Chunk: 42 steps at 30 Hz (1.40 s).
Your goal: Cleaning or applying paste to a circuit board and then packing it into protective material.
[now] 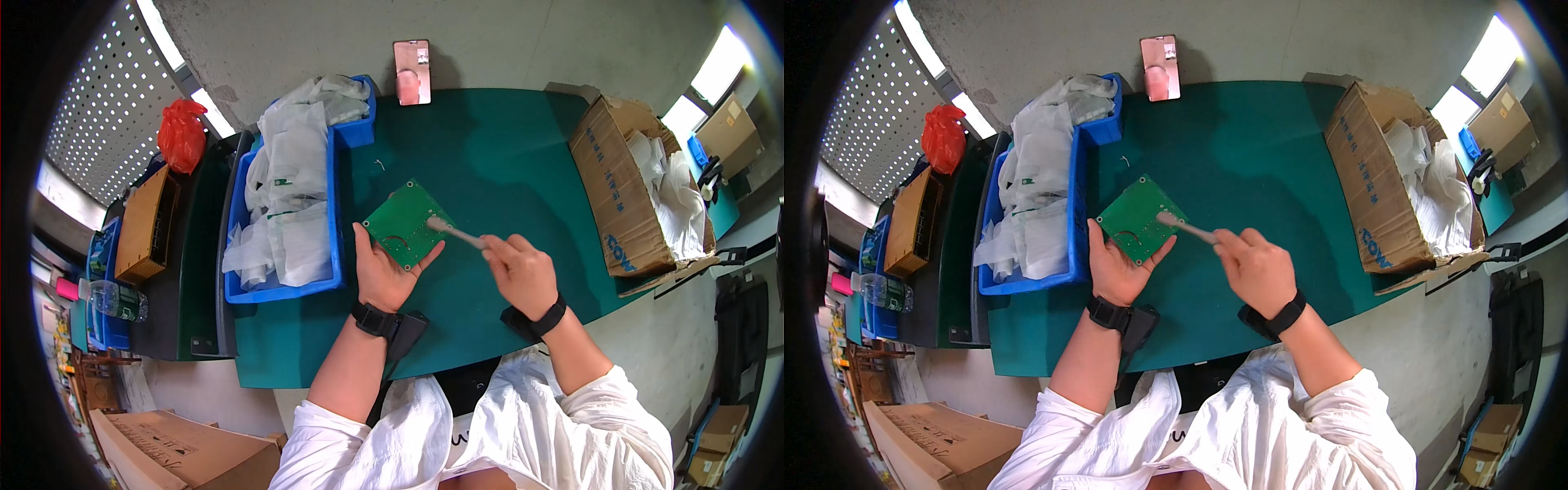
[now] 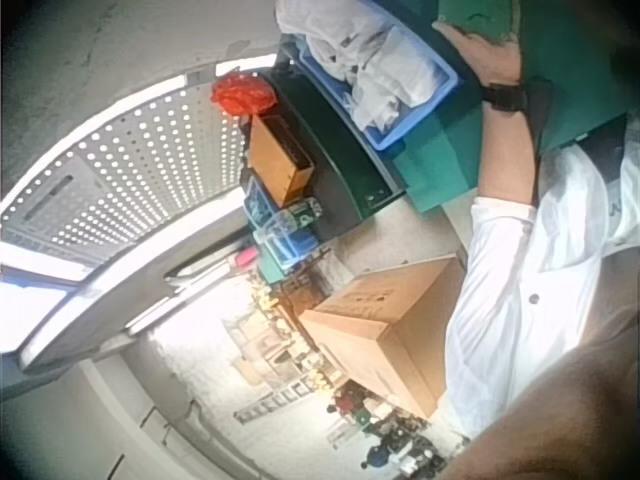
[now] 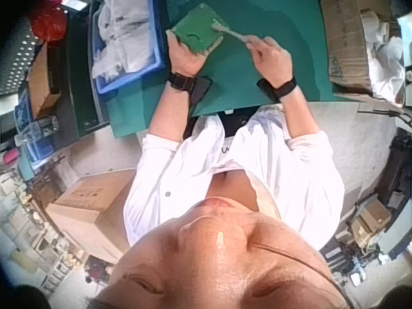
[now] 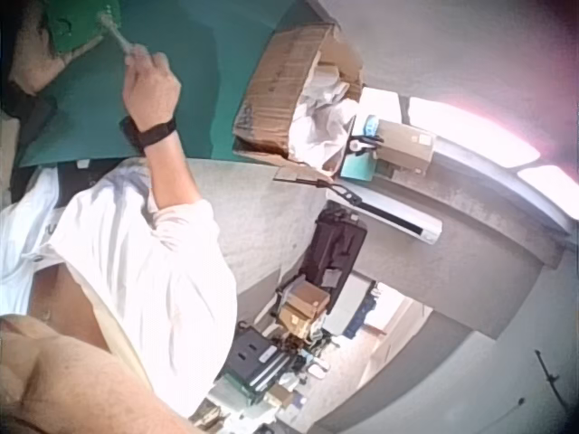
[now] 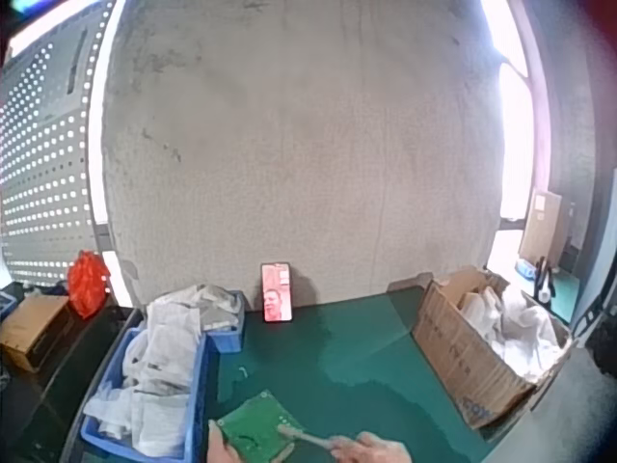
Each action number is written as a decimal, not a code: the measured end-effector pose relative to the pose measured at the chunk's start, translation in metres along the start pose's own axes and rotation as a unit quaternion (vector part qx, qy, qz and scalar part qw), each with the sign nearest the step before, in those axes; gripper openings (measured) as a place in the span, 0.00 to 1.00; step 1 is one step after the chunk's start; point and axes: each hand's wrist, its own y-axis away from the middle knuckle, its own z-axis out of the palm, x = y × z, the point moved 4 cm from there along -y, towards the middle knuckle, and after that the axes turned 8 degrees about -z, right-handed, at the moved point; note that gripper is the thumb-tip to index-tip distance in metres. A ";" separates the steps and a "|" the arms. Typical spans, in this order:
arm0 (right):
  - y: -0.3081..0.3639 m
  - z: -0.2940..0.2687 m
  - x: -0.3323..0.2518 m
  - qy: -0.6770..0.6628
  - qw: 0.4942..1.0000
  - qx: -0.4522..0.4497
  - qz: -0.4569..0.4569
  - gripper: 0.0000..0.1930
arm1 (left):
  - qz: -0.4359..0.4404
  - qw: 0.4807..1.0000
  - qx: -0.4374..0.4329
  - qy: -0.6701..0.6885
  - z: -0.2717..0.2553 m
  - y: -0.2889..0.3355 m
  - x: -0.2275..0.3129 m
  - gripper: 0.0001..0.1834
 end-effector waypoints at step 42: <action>-0.025 -0.006 0.025 -0.043 0.997 0.059 -0.010 0.08 | -0.063 0.997 -0.007 -0.047 0.009 0.003 -0.012 0.40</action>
